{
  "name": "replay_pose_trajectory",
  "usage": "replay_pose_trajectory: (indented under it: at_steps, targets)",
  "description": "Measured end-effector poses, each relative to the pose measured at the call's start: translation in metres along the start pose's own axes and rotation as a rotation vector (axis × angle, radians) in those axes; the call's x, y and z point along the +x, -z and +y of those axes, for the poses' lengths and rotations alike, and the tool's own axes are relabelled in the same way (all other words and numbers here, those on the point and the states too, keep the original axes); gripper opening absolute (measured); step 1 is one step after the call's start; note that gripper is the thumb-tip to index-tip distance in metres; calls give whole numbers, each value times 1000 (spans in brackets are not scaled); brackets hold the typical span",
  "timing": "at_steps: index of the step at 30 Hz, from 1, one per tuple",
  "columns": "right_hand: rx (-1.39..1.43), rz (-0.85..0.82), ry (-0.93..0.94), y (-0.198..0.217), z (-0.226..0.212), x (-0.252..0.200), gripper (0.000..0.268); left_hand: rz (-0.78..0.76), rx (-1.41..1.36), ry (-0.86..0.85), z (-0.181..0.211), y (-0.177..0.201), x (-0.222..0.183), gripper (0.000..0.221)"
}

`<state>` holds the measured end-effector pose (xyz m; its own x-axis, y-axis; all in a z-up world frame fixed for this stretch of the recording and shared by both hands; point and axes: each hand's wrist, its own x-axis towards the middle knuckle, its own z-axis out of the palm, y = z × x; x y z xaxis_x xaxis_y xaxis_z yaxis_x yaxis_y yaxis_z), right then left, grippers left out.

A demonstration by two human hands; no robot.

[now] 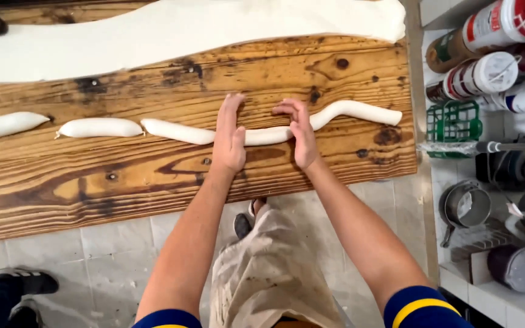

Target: Shape dough into small rolls and place them on a baking tray

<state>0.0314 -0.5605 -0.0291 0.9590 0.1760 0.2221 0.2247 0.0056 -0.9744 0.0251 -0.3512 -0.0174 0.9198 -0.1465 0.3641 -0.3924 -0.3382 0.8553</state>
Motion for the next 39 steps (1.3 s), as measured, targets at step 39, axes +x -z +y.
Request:
replay_pose_trajectory:
  at_steps: [39]
  targets:
    - [468,340,-272,-2,23,157,41,332,-149,165,-39,12,130,48]
